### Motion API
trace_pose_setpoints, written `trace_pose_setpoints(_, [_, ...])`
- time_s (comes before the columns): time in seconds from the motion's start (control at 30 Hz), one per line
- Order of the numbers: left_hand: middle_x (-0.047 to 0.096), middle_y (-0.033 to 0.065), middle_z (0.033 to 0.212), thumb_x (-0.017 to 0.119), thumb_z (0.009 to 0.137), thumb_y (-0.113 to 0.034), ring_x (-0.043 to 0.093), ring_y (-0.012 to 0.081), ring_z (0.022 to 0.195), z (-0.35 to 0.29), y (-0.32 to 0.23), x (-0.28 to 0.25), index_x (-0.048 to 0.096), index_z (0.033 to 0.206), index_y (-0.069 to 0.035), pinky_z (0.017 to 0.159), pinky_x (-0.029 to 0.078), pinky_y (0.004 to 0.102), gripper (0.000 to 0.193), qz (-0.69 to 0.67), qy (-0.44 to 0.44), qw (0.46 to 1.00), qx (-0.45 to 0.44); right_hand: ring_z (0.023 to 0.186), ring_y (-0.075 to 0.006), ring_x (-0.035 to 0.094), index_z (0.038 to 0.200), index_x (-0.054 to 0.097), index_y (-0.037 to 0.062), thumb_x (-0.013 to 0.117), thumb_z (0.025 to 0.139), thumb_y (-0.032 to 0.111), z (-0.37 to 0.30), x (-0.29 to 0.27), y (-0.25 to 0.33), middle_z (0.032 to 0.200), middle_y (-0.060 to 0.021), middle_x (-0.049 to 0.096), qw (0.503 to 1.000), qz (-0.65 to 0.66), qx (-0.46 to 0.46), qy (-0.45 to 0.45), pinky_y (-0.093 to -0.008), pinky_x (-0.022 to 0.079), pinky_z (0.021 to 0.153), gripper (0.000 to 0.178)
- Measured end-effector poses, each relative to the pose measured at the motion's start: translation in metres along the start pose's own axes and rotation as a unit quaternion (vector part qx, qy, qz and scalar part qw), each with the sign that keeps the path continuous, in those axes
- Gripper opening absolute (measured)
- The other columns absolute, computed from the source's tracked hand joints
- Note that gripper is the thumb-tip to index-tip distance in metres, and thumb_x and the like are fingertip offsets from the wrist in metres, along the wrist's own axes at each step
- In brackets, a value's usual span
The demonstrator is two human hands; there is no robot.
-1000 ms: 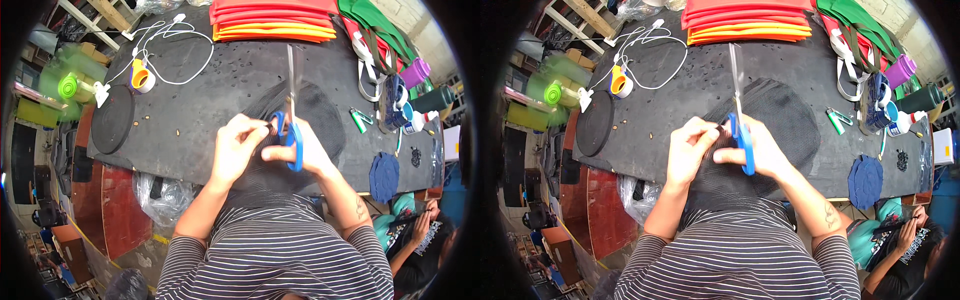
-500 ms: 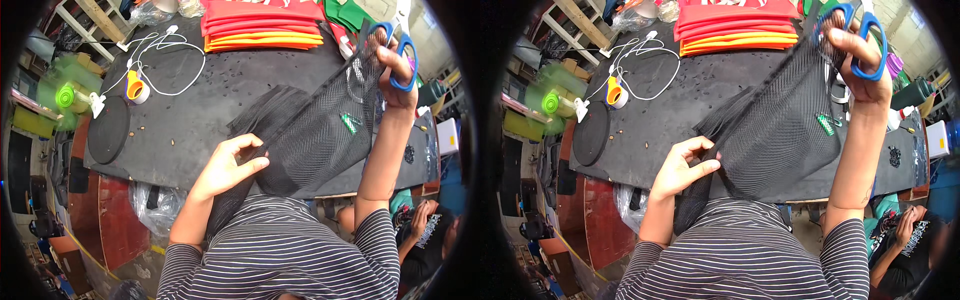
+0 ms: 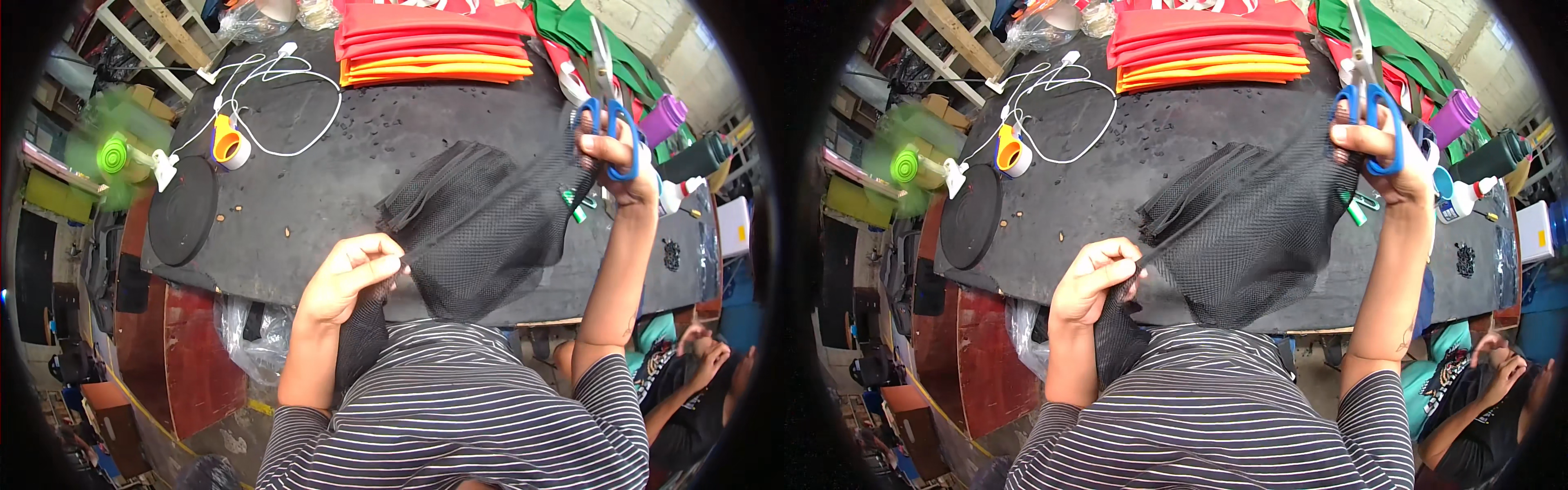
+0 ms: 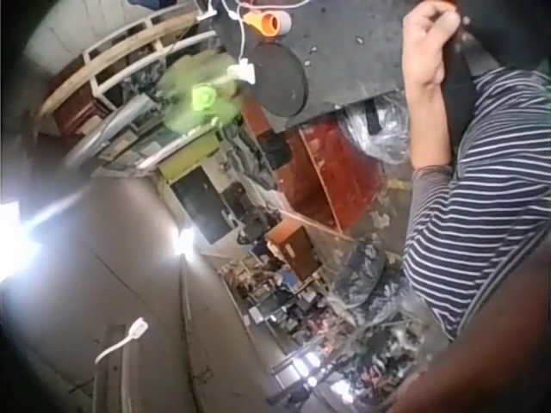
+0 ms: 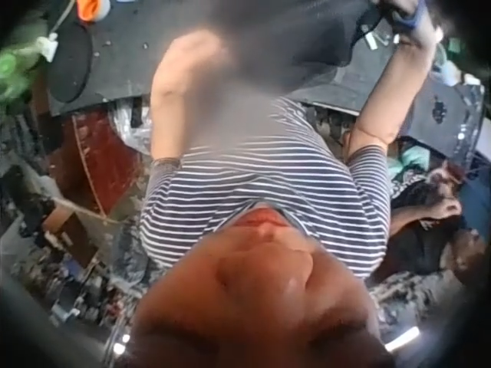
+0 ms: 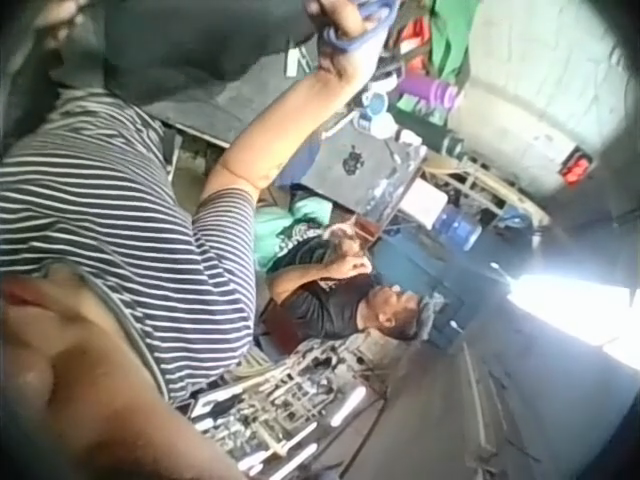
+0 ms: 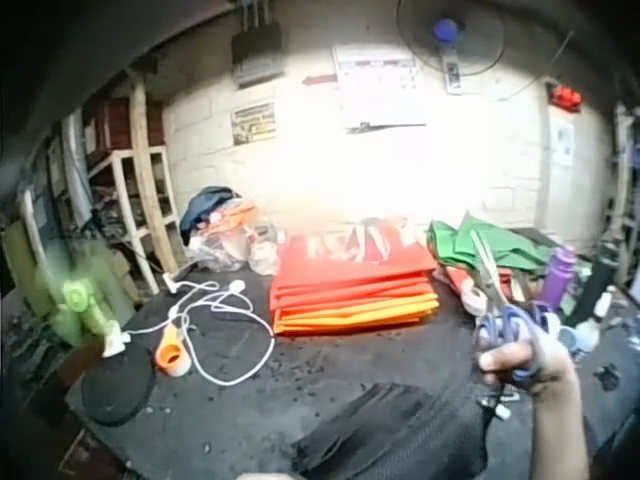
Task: Cutting black mesh fabric into pieces using a pair of scissors.
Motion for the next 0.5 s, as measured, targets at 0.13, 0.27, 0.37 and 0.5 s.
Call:
trace_pose_setpoints(0.13, [0.052, -0.004, 0.067, 0.058, 0.082, -0.01, 0.041, 0.0016, 0.054, 0.017, 0.023, -0.024, 0.055, 0.077, -0.004, 0.051, 0.032, 0.0162, 0.008, 0.177, -0.157, 0.967, 0.091, 0.062, -0.012, 0.055, 0.081, 0.053, 0.0046, 0.074, 0.065, 0.016, 0.034, -0.006, -0.048, 0.072, -0.0021, 0.055, 0.985, -0.157, 0.024, -0.062, -0.0246, 0.047, 0.059, 0.029])
trace_pose_setpoints(0.27, [0.047, -0.0067, 0.06, 0.058, 0.081, -0.006, 0.038, 0.0009, 0.053, 0.025, 0.049, -0.039, 0.057, 0.075, -0.002, 0.048, 0.029, 0.0176, 0.007, 0.203, -0.192, 0.958, 0.066, 0.059, -0.0098, 0.054, 0.08, 0.054, 0.0037, 0.074, 0.07, 0.028, 0.021, -0.001, -0.077, 0.066, -0.0013, 0.054, 0.971, -0.175, 0.013, -0.162, -0.0231, 0.042, 0.057, 0.033])
trace_pose_setpoints(0.37, [0.047, -0.0066, 0.06, 0.058, 0.081, -0.005, 0.038, 0.0012, 0.054, 0.027, 0.055, -0.043, 0.057, 0.074, -0.001, 0.048, 0.029, 0.0175, 0.008, 0.212, -0.206, 0.953, 0.062, 0.056, -0.0095, 0.052, 0.079, 0.054, 0.0051, 0.067, 0.073, 0.041, -0.009, 0.033, -0.086, 0.059, -0.0012, 0.053, 0.989, -0.128, -0.024, -0.075, -0.0222, 0.038, 0.055, 0.039])
trace_pose_setpoints(0.5, [0.052, -0.0059, 0.067, 0.058, 0.083, -0.008, 0.042, 0.0006, 0.06, 0.026, 0.053, -0.042, 0.06, 0.079, -0.002, 0.055, 0.032, 0.0156, 0.007, 0.182, -0.197, 0.962, 0.044, 0.057, -0.011, 0.055, 0.083, 0.052, 0.003, 0.062, 0.079, 0.036, -0.063, 0.081, -0.11, 0.069, -0.0027, 0.054, 0.98, 0.013, 0.121, 0.158, -0.0236, 0.045, 0.056, 0.034])
Point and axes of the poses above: each hand's wrist, its own z-axis towards the middle knuckle, its own x-axis out of the palm, y = z × x, the point moved 2 cm from there along z, towards the middle knuckle
